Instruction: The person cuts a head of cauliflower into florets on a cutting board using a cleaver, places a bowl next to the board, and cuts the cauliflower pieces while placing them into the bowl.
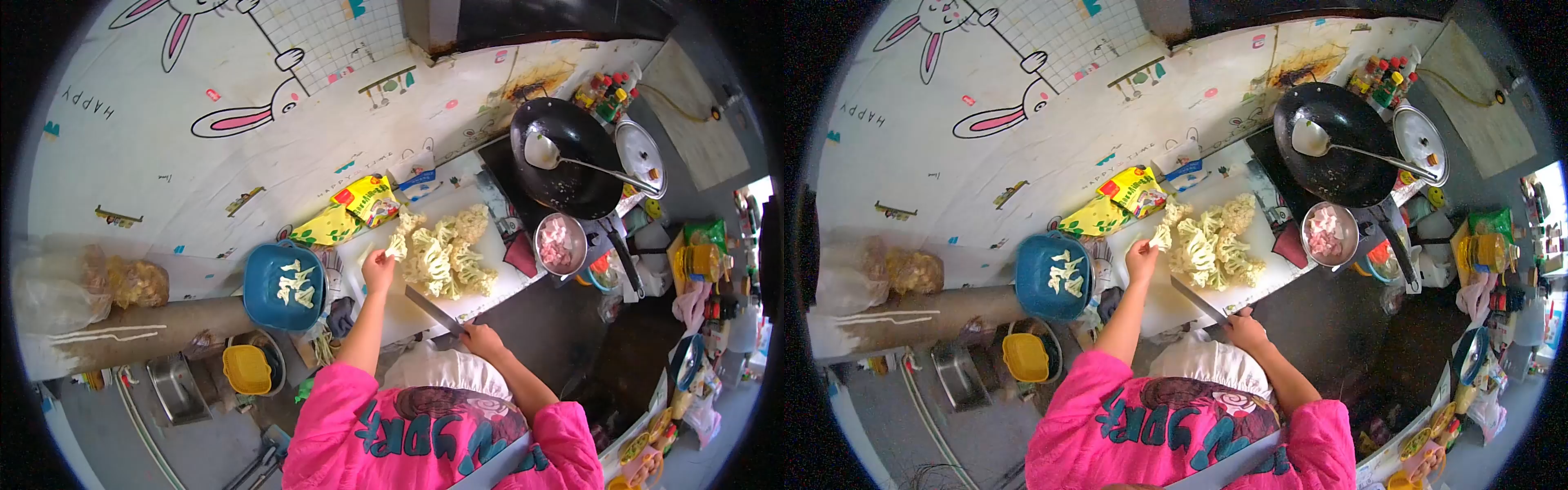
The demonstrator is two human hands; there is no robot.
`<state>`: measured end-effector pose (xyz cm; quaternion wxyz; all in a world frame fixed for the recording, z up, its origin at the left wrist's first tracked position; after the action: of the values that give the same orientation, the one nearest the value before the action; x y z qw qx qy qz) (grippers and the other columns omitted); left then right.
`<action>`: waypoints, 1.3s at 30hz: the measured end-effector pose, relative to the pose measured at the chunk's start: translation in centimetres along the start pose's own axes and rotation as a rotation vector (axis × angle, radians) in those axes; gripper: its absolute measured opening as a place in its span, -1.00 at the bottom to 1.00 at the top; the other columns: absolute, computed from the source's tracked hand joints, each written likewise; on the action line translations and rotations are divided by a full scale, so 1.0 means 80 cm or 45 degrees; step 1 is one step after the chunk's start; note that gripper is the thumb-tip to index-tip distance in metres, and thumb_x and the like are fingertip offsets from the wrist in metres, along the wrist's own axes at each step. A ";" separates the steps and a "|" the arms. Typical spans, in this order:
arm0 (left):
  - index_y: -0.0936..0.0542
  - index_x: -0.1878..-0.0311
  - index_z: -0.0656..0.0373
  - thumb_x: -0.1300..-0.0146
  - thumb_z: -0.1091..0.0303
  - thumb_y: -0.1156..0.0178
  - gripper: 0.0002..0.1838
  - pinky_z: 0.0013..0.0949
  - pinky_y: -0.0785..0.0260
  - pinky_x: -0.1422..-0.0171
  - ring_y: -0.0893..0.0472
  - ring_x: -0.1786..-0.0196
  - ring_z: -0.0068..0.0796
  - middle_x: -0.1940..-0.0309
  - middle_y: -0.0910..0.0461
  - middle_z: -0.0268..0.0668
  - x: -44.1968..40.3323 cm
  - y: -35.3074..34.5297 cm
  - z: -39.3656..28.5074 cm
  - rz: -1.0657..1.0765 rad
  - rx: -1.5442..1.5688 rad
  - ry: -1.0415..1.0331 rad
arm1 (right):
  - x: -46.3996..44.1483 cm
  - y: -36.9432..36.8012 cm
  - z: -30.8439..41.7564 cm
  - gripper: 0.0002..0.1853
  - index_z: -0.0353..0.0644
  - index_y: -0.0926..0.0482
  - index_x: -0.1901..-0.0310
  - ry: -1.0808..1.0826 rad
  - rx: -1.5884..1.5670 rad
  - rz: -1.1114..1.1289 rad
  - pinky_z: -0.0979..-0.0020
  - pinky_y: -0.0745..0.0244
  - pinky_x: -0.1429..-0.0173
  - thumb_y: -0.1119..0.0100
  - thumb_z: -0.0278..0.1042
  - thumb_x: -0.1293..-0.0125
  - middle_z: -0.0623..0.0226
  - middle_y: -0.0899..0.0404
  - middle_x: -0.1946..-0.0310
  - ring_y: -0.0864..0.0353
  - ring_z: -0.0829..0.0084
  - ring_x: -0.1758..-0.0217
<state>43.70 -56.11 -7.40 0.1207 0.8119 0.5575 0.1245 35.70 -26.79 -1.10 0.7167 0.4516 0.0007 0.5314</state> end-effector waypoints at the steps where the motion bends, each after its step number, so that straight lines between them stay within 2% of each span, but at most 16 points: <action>1: -0.53 0.34 0.21 0.12 0.48 -0.31 -0.77 -0.36 -0.39 0.34 -0.48 0.47 -0.39 0.47 -0.50 -0.28 0.006 0.012 -0.013 -0.013 -0.038 -0.102 | -0.002 -0.001 0.001 -0.74 -0.20 -0.55 0.32 -0.014 0.004 0.011 0.05 -0.45 0.22 -0.07 -0.16 -0.15 -0.04 -0.56 0.46 -0.56 -0.04 0.37; 3: -0.52 0.28 0.18 0.11 0.55 -0.28 -0.74 -0.38 -0.39 0.33 -0.46 0.44 -0.39 0.41 -0.46 -0.28 0.024 0.040 -0.037 -0.035 -0.116 -0.301 | -0.006 -0.007 -0.001 -0.73 -0.22 -0.55 0.34 -0.018 0.022 0.023 0.05 -0.45 0.21 -0.07 -0.16 -0.16 -0.05 -0.56 0.45 -0.56 -0.04 0.35; 4: -0.52 0.28 0.15 0.13 0.55 -0.24 -0.74 -0.32 -0.38 0.27 -0.46 0.36 -0.31 0.36 -0.43 -0.28 0.033 0.055 -0.044 0.054 -0.328 -0.355 | -0.009 -0.012 -0.005 -0.73 -0.23 -0.55 0.34 -0.009 0.037 0.024 0.05 -0.45 0.20 -0.07 -0.16 -0.16 -0.05 -0.56 0.45 -0.55 -0.04 0.34; 8: -0.52 0.36 0.11 0.22 0.50 -0.24 -0.75 -0.16 -0.33 0.19 -0.47 0.22 -0.19 0.34 -0.47 -0.30 0.080 0.082 -0.044 0.099 -0.912 -0.771 | -0.017 -0.021 -0.005 -0.73 -0.25 -0.54 0.34 0.042 0.038 0.023 0.04 -0.44 0.19 -0.06 -0.18 -0.17 -0.07 -0.55 0.44 -0.55 -0.06 0.32; 12: -0.52 0.39 0.09 0.21 0.45 -0.26 -0.78 -0.20 -0.30 0.15 -0.46 0.19 -0.26 0.35 -0.46 -0.36 0.116 0.083 -0.009 0.229 -1.022 -0.662 | -0.014 -0.008 0.018 -0.73 -0.27 -0.53 0.32 0.038 -0.004 0.067 0.04 -0.43 0.18 -0.06 -0.19 -0.17 -0.10 -0.55 0.43 -0.54 -0.09 0.30; 16: -0.53 0.33 0.09 0.15 0.43 -0.26 -0.77 -0.19 -0.28 0.07 -0.43 0.14 -0.30 0.30 -0.46 -0.35 0.132 0.081 -0.004 0.353 -0.832 -0.891 | -0.014 -0.009 0.026 -0.72 -0.29 -0.52 0.31 -0.015 0.037 0.088 0.04 -0.42 0.18 -0.06 -0.19 -0.18 -0.13 -0.54 0.43 -0.53 -0.10 0.29; 19: -0.52 0.15 0.07 0.13 0.43 -0.29 -0.62 -0.17 -0.27 0.02 -0.45 0.14 -0.26 0.26 -0.46 -0.27 0.138 0.091 -0.026 0.290 -0.891 -0.731 | -0.016 -0.010 0.028 -0.71 -0.29 -0.52 0.31 -0.007 0.023 0.089 0.03 -0.42 0.18 -0.06 -0.18 -0.18 -0.13 -0.54 0.44 -0.53 -0.10 0.30; 22: -0.43 -0.04 0.14 0.12 0.41 -0.31 -0.45 -0.17 -0.29 -0.04 -0.46 0.11 -0.22 0.19 -0.45 -0.19 0.132 0.095 -0.041 -0.061 -0.918 -0.478 | -0.016 -0.012 0.029 -0.71 -0.29 -0.51 0.31 0.005 -0.012 0.077 0.03 -0.42 0.20 -0.05 -0.18 -0.19 -0.13 -0.54 0.46 -0.53 -0.11 0.32; 25: -0.33 -0.13 0.20 0.10 0.45 -0.30 -0.36 -0.22 -0.34 -0.03 -0.48 0.11 -0.17 0.12 -0.45 -0.11 0.117 0.076 0.029 0.274 -0.417 -0.132 | -0.015 -0.013 0.030 -0.72 -0.29 -0.50 0.32 0.027 -0.012 0.054 0.02 -0.42 0.21 -0.05 -0.19 -0.19 -0.13 -0.53 0.47 -0.52 -0.11 0.34; 28: -0.34 -0.13 0.23 0.09 0.50 -0.25 -0.39 -0.28 -0.40 0.05 -0.51 0.13 -0.18 0.09 -0.47 -0.08 0.113 0.072 0.044 0.271 -0.531 -0.241 | -0.012 -0.009 0.037 -0.74 -0.28 -0.51 0.33 -0.009 0.041 0.020 0.02 -0.42 0.22 -0.06 -0.20 -0.18 -0.12 -0.53 0.48 -0.53 -0.11 0.35; 31: -0.36 -0.12 0.22 0.09 0.48 -0.23 -0.40 -0.23 -0.37 0.01 -0.50 0.09 -0.08 0.12 -0.46 0.00 0.110 0.079 0.046 0.264 -0.348 -0.082 | -0.005 -0.001 0.044 -0.75 -0.26 -0.52 0.34 -0.026 0.026 -0.020 0.01 -0.43 0.22 -0.07 -0.20 -0.17 -0.11 -0.53 0.49 -0.53 -0.09 0.35; 32: -0.37 -0.12 0.23 0.08 0.51 -0.22 -0.42 -0.24 -0.39 0.02 -0.52 0.09 -0.11 0.13 -0.48 -0.01 0.110 0.081 0.045 0.309 -0.277 -0.033 | -0.003 0.002 0.046 -0.75 -0.26 -0.52 0.35 -0.024 0.008 -0.032 0.01 -0.43 0.22 -0.07 -0.20 -0.17 -0.11 -0.53 0.49 -0.53 -0.09 0.35; 39: -0.41 -0.11 0.22 0.06 0.54 -0.20 -0.45 -0.27 -0.42 0.04 -0.54 0.09 -0.13 0.17 -0.52 -0.04 0.111 0.080 0.031 0.263 -0.234 -0.065 | 0.005 0.013 0.053 -0.76 -0.22 -0.54 0.33 0.031 0.004 0.016 0.01 -0.43 0.23 -0.04 -0.19 -0.19 -0.09 -0.53 0.50 -0.53 -0.07 0.36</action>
<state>53.22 -50.22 -7.02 0.1953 0.8534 0.4538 0.1661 37.10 -29.20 2.27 0.7127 0.4460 0.0076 0.5413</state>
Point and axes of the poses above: each hand's wrist, its own x-axis away from the middle knuckle, its own y-axis out of the back of the hand, z = x × y, the point moved 2 cm from there along -x, towards the middle knuckle
